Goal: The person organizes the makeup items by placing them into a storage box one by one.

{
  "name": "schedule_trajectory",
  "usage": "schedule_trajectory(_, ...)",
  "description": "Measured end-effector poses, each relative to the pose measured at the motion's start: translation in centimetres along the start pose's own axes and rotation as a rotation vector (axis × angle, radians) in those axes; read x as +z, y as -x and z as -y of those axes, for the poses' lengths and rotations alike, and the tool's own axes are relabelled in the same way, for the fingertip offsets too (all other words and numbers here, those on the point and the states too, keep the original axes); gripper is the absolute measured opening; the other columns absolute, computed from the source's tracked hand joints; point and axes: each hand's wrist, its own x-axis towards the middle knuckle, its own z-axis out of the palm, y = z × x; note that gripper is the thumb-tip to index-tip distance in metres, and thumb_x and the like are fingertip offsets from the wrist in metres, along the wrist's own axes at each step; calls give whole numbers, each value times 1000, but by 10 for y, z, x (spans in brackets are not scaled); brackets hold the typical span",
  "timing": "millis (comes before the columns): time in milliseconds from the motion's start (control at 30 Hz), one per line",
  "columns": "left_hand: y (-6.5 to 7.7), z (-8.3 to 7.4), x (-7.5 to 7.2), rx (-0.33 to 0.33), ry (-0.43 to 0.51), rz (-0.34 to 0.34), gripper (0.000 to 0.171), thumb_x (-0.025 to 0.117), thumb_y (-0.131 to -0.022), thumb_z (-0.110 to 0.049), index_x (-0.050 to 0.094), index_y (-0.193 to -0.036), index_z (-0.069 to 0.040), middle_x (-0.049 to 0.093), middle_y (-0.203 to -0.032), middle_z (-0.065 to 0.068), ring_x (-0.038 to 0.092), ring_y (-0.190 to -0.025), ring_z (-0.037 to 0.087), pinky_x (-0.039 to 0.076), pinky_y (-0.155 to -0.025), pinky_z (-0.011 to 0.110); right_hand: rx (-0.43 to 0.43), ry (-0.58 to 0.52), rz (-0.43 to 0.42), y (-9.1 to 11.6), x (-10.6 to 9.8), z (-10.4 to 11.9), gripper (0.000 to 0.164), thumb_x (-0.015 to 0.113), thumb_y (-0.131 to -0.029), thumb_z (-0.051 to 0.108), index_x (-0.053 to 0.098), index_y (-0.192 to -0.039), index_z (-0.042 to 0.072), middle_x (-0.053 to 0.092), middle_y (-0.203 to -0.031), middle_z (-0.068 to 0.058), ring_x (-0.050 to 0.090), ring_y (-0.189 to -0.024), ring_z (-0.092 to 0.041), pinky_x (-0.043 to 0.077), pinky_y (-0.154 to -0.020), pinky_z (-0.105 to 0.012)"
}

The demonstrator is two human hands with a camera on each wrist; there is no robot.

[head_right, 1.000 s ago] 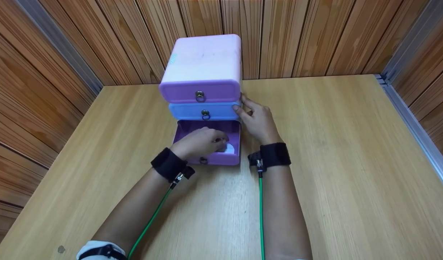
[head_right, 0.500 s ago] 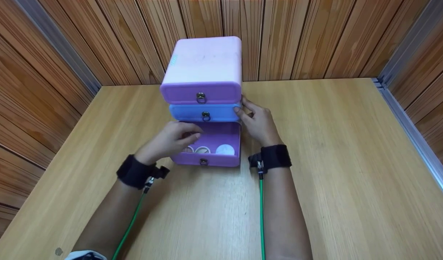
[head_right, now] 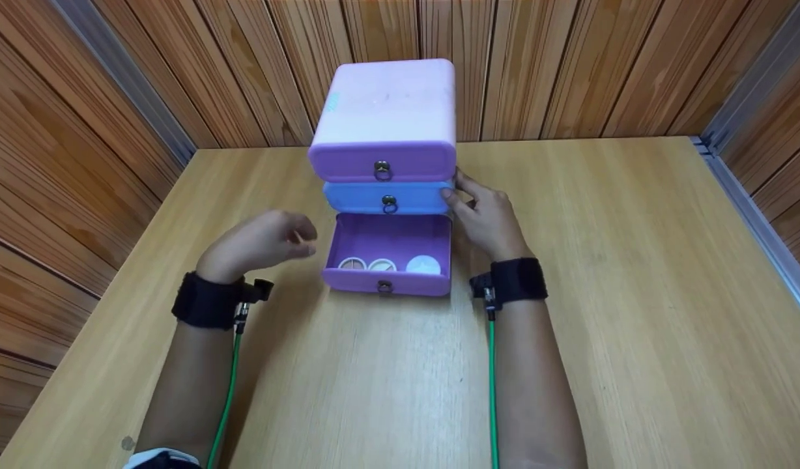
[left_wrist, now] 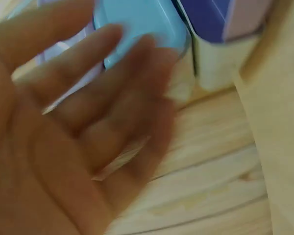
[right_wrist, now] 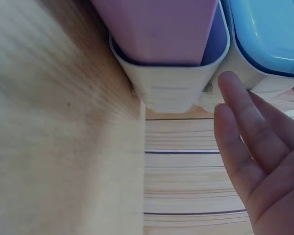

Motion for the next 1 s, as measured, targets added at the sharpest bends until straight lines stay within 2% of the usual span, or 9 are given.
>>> schedule_trajectory(133, -6, 4, 7, -113, -18, 174, 17, 62, -77, 5, 69, -90, -4, 60, -86, 2, 51, -72, 16, 44, -62, 30, 9, 81, 27, -2, -10, 2, 67, 48, -92, 63, 36, -149, 30, 55, -137, -6, 65, -97, -27, 46, -78, -42)
schedule_trajectory(233, -15, 3, 14, -154, -9, 217, 15, 60, -74, 9, 63, -77, -5, 48, -72, -1, 39, -59, 14, 34, -51, 27, 37, 140, 79, -4, -19, 1, 73, 45, -92, 66, 36, -150, 24, 58, -133, -10, 64, -100, -29, 47, -80, -46)
schedule_trajectory(333, -23, -1, 20, -167, -5, 249, 17, 66, -74, 6, 59, -69, -9, 40, -64, -5, 33, -53, 11, 29, -46, 25, 97, 213, 194, -1, -28, -3, 73, 43, -95, 62, 43, -147, 11, 62, -124, -16, 62, -104, -31, 48, -85, -51)
schedule_trajectory(467, -30, -6, 30, -156, -39, 308, 36, 75, -73, -5, 47, -54, -13, 32, -54, -8, 27, -47, 9, 24, -43, 25, 118, 357, 402, 13, -40, -10, 44, 50, -101, 34, 63, -124, -1, 66, -110, -18, 61, -100, -31, 48, -84, -50)
schedule_trajectory(567, -35, -10, 37, -168, -89, 341, 47, 81, -71, -14, 39, -49, -17, 29, -50, -8, 25, -46, 9, 23, -42, 26, 125, 431, 532, 25, -43, -7, 23, 61, -93, 15, 72, -109, 2, 67, -106, -13, 59, -100, -30, 49, -80, -46)
schedule_trajectory(667, -38, -11, 43, -166, -121, 349, 39, 87, -66, -20, 51, -52, -16, 41, -53, -9, 33, -50, 9, 31, -44, 26, 143, 466, 619, 33, -38, 3, 16, 71, -83, 13, 77, -98, 10, 69, -100, -6, 61, -94, -26, 52, -73, -40)
schedule_trajectory(767, -40, -9, 47, -146, -134, 340, 28, 91, -62, -22, 65, -64, -14, 53, -63, -7, 42, -58, 12, 40, -51, 28, 132, 481, 664, 36, -30, 11, 8, 76, -78, 14, 78, -85, 14, 70, -86, -1, 61, -78, -19, 51, -63, -34)
schedule_trajectory(867, -42, -6, 51, -135, -120, 323, 28, 91, -62, -21, 66, -72, -12, 56, -71, -4, 46, -63, 14, 45, -56, 30, 127, 474, 680, 36, -26, 12, 5, 78, -76, 14, 78, -81, 13, 69, -78, 1, 58, -67, -15, 49, -57, -32)
schedule_trajectory(1000, -44, -6, 53, -120, -83, 300, 27, 87, -65, -15, 66, -81, -10, 59, -78, -1, 51, -67, 16, 50, -62, 33, 130, 479, 674, 35, -25, 10, 8, 82, -76, 18, 79, -81, 13, 69, -78, 2, 56, -65, -14, 45, -55, -31)
